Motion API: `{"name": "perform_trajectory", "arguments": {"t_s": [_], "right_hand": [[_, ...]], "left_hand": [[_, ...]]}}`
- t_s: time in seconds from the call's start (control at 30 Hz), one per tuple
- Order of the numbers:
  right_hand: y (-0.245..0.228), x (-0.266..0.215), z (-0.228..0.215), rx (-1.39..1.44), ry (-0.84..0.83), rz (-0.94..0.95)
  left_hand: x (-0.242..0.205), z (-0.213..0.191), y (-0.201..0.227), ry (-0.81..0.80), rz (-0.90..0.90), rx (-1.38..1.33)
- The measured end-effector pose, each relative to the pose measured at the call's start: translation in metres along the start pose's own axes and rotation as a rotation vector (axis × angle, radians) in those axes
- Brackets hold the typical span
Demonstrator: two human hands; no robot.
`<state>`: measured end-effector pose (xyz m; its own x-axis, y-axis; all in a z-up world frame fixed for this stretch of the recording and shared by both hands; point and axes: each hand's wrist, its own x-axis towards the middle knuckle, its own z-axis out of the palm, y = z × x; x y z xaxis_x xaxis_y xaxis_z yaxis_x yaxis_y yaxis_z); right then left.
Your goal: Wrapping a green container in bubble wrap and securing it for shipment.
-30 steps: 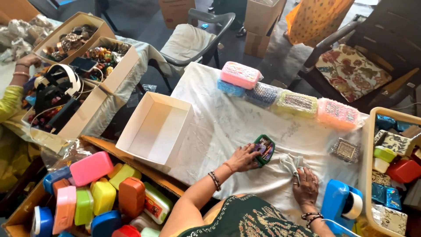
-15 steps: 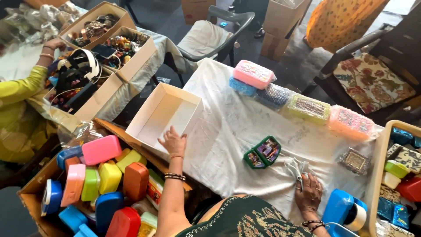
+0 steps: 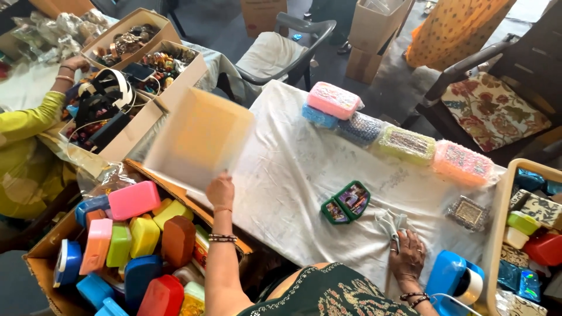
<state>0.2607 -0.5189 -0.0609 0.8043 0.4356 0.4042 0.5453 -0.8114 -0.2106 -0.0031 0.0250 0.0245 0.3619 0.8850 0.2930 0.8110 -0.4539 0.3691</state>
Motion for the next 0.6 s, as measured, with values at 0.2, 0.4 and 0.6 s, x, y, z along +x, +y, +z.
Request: {"name": "perform_trajectory", "arguments": {"t_s": [0.2, 0.4, 0.6], "right_hand": [[-0.001, 0.001, -0.004, 0.016, 0.005, -0.015], [-0.004, 0.002, -0.006, 0.018, -0.003, -0.007], [-0.003, 0.003, -0.003, 0.022, 0.009, -0.013]], "left_hand": [[0.044, -0.067, 0.019, 0.147, -0.006, 0.261], [0.013, -0.025, 0.007, -0.226, -0.124, 0.067], [-0.022, 0.02, 0.003, -0.352, -0.14, 0.122]]}}
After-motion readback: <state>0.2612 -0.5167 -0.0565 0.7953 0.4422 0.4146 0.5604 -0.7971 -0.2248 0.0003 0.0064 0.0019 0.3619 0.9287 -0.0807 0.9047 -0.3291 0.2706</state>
